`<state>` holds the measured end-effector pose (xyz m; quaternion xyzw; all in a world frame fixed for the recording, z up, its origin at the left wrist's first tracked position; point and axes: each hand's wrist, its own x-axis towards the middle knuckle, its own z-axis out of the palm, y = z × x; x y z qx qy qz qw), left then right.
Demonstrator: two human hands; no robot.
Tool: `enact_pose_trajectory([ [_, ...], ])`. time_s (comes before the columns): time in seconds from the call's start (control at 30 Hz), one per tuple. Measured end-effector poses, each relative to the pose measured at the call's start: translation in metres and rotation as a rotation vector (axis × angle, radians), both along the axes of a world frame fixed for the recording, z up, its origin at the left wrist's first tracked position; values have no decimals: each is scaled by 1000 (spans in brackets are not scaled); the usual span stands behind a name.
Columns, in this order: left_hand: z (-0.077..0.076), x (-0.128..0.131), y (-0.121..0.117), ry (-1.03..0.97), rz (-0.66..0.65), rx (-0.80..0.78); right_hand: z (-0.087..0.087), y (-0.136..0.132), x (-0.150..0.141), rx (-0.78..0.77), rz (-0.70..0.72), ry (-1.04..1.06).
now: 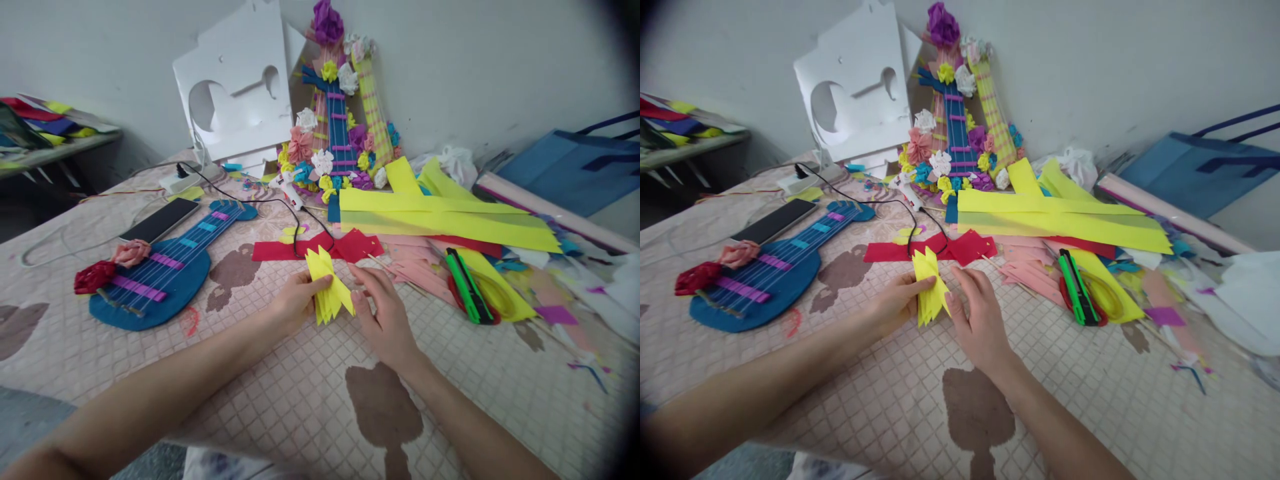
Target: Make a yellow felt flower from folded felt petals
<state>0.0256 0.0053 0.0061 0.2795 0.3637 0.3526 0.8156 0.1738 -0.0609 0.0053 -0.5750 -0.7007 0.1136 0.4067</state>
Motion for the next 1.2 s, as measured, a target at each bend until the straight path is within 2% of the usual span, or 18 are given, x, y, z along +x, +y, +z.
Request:
enact_pose_trajectory([
  [0.13,0,-1,3,14,73,17,-2,-2,-3,-46,-10,-77],
  [0.3,-1,-3,3,-3,38,36,-8,-1,-7,-33,19,-155],
  [0.47,-2,-2,3,-11,63,31,-11,1,-5,2,36,-204],
  [0.8,-6,-1,3,-4,85,41,-10,2,-7,-4,58,-195],
  [0.9,-7,-1,2,-6,83,47,-8,2,-8,-54,65,-83],
  [1.07,-7,0,-2,16,70,113,-1,4,-8,-219,-42,236],
  [1.2,-9,2,-5,45,57,136,-5,8,-5,-323,-42,372],
])
